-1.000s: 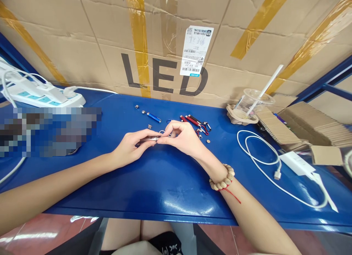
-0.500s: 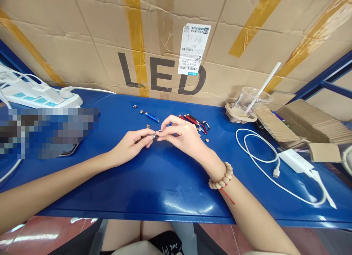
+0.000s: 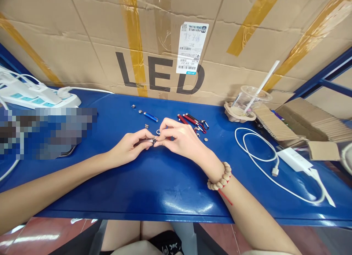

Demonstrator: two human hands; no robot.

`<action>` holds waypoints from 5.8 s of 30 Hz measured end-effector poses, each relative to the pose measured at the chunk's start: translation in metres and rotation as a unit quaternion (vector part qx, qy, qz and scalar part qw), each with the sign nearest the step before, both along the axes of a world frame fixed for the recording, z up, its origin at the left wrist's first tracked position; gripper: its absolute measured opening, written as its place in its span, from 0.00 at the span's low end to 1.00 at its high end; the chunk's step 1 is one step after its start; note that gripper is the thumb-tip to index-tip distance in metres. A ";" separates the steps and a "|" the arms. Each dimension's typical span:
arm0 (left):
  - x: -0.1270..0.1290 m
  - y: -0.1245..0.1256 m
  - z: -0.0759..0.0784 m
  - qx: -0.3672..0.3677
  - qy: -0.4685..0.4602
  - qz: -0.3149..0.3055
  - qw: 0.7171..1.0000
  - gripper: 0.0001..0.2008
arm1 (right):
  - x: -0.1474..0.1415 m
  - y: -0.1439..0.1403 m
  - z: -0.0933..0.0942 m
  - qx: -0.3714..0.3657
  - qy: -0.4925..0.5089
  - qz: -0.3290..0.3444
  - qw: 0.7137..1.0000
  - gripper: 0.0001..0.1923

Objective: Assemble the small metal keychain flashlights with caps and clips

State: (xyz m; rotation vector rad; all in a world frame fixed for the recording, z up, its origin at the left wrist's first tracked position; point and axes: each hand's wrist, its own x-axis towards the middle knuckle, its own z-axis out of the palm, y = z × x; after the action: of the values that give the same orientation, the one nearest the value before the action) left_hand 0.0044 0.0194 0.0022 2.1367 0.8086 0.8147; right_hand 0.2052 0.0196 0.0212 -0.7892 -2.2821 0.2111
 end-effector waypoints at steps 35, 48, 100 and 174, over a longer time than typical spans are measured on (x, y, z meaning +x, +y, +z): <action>-0.001 -0.001 -0.006 0.203 0.010 0.092 0.975 0.12 | -0.015 0.000 -0.005 -0.353 0.149 -0.059 0.922 0.15; 0.003 -0.001 -0.006 0.162 -0.006 0.115 0.980 0.09 | -0.017 -0.002 0.000 -0.357 0.147 -0.095 0.918 0.23; 0.006 -0.002 0.003 0.048 -0.029 0.145 0.988 0.10 | -0.016 -0.008 -0.010 -0.035 -0.100 -0.061 0.992 0.11; 0.006 0.001 -0.005 0.097 -0.031 0.078 0.992 0.06 | -0.024 -0.011 -0.005 -0.179 0.018 -0.049 0.983 0.14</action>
State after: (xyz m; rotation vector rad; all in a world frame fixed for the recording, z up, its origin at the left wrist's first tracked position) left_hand 0.0099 0.0200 -0.0024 2.2251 0.9041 1.0739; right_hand 0.1812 0.0088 0.0159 -1.0677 -2.1921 0.5962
